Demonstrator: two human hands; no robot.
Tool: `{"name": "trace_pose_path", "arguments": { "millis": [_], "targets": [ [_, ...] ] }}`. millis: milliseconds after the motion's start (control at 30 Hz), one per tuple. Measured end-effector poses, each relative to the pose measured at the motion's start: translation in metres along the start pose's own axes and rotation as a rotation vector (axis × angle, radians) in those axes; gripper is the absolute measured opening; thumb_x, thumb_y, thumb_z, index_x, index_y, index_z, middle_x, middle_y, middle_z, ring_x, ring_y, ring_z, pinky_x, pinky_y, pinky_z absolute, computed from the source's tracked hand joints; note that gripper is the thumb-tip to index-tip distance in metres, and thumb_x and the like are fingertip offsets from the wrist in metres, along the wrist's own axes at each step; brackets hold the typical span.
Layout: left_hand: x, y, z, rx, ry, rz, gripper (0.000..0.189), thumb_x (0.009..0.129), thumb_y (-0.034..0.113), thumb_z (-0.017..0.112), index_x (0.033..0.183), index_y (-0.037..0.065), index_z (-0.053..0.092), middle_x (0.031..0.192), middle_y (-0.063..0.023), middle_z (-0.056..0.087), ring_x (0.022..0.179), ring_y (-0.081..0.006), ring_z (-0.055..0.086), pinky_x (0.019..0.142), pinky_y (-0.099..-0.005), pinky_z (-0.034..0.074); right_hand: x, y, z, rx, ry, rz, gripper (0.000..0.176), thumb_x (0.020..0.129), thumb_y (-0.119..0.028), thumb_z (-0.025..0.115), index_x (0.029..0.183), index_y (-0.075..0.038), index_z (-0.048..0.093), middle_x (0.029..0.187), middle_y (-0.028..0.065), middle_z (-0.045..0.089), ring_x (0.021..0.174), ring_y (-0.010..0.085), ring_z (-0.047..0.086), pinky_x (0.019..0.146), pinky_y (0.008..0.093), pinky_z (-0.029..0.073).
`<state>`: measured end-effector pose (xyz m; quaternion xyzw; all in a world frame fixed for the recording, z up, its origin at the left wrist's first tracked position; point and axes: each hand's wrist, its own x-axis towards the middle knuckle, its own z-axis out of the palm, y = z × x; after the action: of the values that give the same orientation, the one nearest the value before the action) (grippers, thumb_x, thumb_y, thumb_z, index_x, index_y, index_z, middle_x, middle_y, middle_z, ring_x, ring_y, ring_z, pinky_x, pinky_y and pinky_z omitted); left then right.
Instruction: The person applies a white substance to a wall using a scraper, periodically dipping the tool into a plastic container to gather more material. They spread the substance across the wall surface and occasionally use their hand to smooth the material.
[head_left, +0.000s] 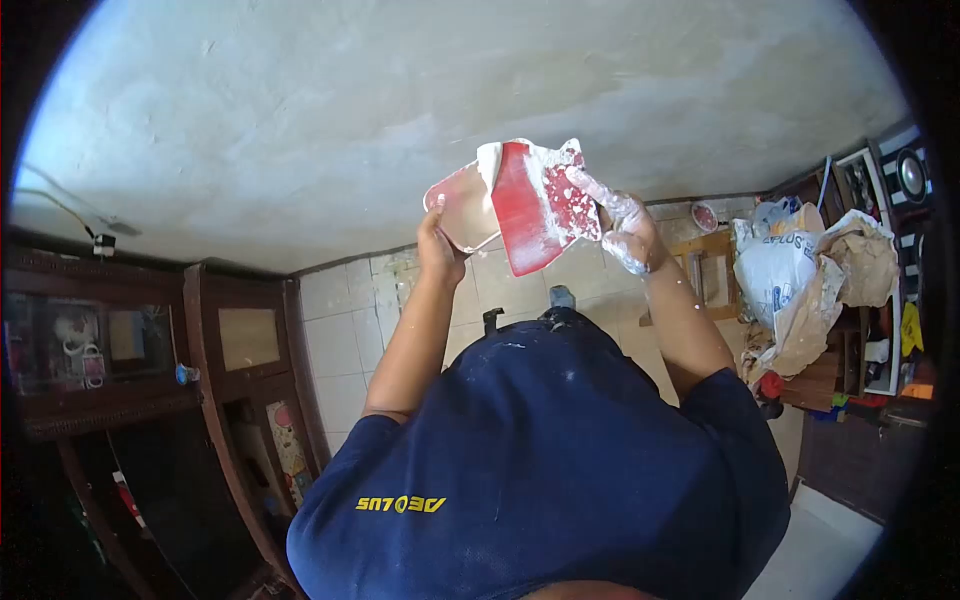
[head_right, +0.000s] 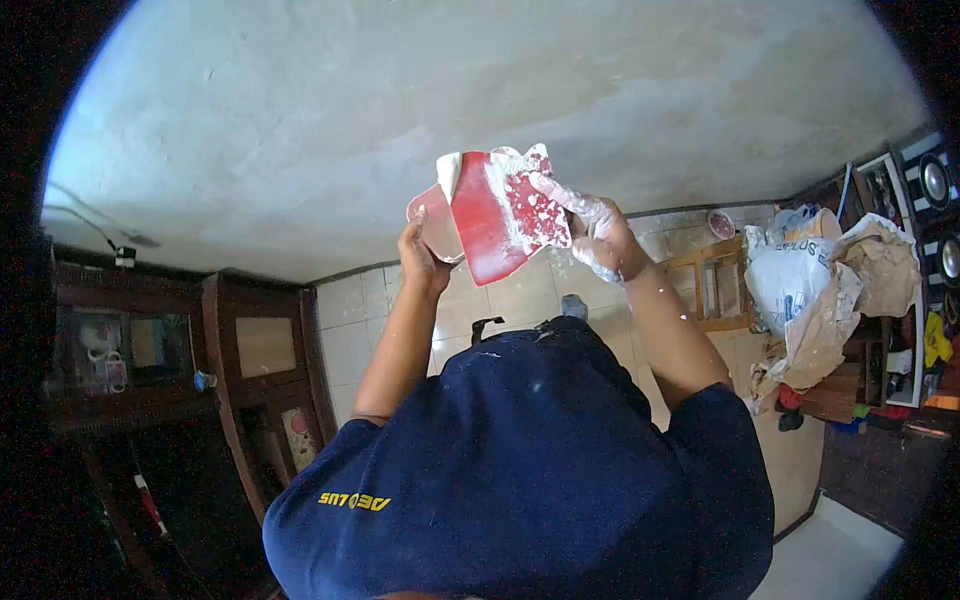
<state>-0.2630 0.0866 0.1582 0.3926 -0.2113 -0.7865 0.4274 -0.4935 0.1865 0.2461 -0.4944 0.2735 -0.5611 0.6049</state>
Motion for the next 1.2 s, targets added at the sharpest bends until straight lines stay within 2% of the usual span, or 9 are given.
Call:
{"name": "trace_pose_path", "arguments": {
  "millis": [167,233,333,467,700,867,933,1033,1200],
  "targets": [
    [0.035,-0.023,0.046,0.059,0.004,-0.013,0.05,0.083,0.041,0.041,0.122,0.011,0.046,0.121,-0.0061,0.051,0.11,-0.0261,0.048,0.09,-0.0493,0.036,-0.013,-0.041,-0.05,-0.259,0.139,0.022,0.064,0.073,0.012,0.053,0.132,0.0,0.033,0.126,0.0089,0.047,0.112,0.0141,0.048,0.096,0.0289,0.037],
    [0.052,-0.05,0.08,-0.055,0.031,0.018,0.045,0.086,0.032,0.043,0.123,0.006,0.044,0.12,-0.0087,0.051,0.11,-0.0243,0.05,0.09,-0.0399,0.04,-0.03,-0.042,-0.104,-0.152,0.218,-0.035,0.059,0.072,0.009,0.062,0.126,-0.001,0.041,0.118,0.0086,0.053,0.107,0.0124,0.05,0.09,0.0268,0.04],
    [0.085,-0.072,0.097,-0.061,-0.086,0.098,0.044,0.085,0.028,0.043,0.123,0.005,0.043,0.122,-0.0099,0.05,0.112,-0.0248,0.048,0.095,-0.0384,0.038,-0.03,-0.053,-0.159,-0.664,0.424,-0.231,0.043,0.07,0.007,0.064,0.112,0.001,0.055,0.102,0.0096,0.062,0.094,0.0141,0.058,0.082,0.0273,0.045],
    [0.092,-0.077,0.093,-0.026,-0.025,0.149,0.044,0.085,0.024,0.043,0.123,0.002,0.042,0.122,-0.0122,0.049,0.113,-0.026,0.047,0.096,-0.0377,0.036,-0.026,-0.031,-0.217,-0.681,0.566,-0.419,0.041,0.068,0.011,0.062,0.107,0.0,0.059,0.099,0.0105,0.064,0.088,0.0146,0.06,0.079,0.0269,0.047],
    [0.079,-0.071,0.087,0.007,0.132,0.189,0.048,0.082,0.022,0.041,0.127,0.003,0.039,0.122,-0.015,0.048,0.111,-0.0301,0.048,0.094,-0.0431,0.04,-0.006,0.016,-0.327,-0.014,0.656,-0.261,0.035,0.071,0.013,0.059,0.105,0.005,0.058,0.1,0.0108,0.063,0.088,0.0159,0.061,0.076,0.0264,0.049],
    [0.068,-0.075,0.077,-0.014,0.236,0.16,0.053,0.079,0.025,0.044,0.126,0.001,0.039,0.124,-0.0141,0.047,0.113,-0.0299,0.047,0.095,-0.0422,0.039,0.047,0.014,-0.368,-0.352,0.852,-0.091,0.02,0.079,-0.005,0.061,0.093,0.008,0.06,0.084,0.0113,0.065,0.072,0.018,0.062,0.068,0.0282,0.049],
    [0.064,-0.076,0.074,-0.01,0.247,0.164,0.053,0.079,0.027,0.043,0.126,0.002,0.04,0.123,-0.0136,0.048,0.112,-0.0295,0.048,0.094,-0.0425,0.039,0.054,-0.031,-0.368,-1.091,1.208,0.394,0.015,0.079,-0.005,0.062,0.086,0.008,0.061,0.075,0.0088,0.065,0.064,0.0135,0.059,0.061,0.0269,0.047],
    [0.058,-0.078,0.066,-0.021,0.254,0.177,0.054,0.079,0.029,0.041,0.126,0.003,0.041,0.122,-0.0127,0.049,0.111,-0.0288,0.048,0.094,-0.0425,0.039,0.027,-0.017,-0.415,-0.609,1.167,-0.248,0.015,0.084,-0.013,0.06,0.086,0.002,0.06,0.063,0.0044,0.061,0.049,0.0089,0.052,0.046,0.0235,0.041],
    [0.048,-0.075,0.071,0.009,0.334,0.156,0.052,0.08,0.028,0.041,0.126,0.004,0.042,0.122,-0.0125,0.049,0.111,-0.0284,0.049,0.094,-0.0412,0.04,-0.027,0.01,-0.431,-0.322,0.976,-0.034,0.014,0.084,-0.01,0.059,0.089,0.003,0.059,0.067,0.0062,0.06,0.056,0.0085,0.053,0.05,0.023,0.044]
  ]
}}
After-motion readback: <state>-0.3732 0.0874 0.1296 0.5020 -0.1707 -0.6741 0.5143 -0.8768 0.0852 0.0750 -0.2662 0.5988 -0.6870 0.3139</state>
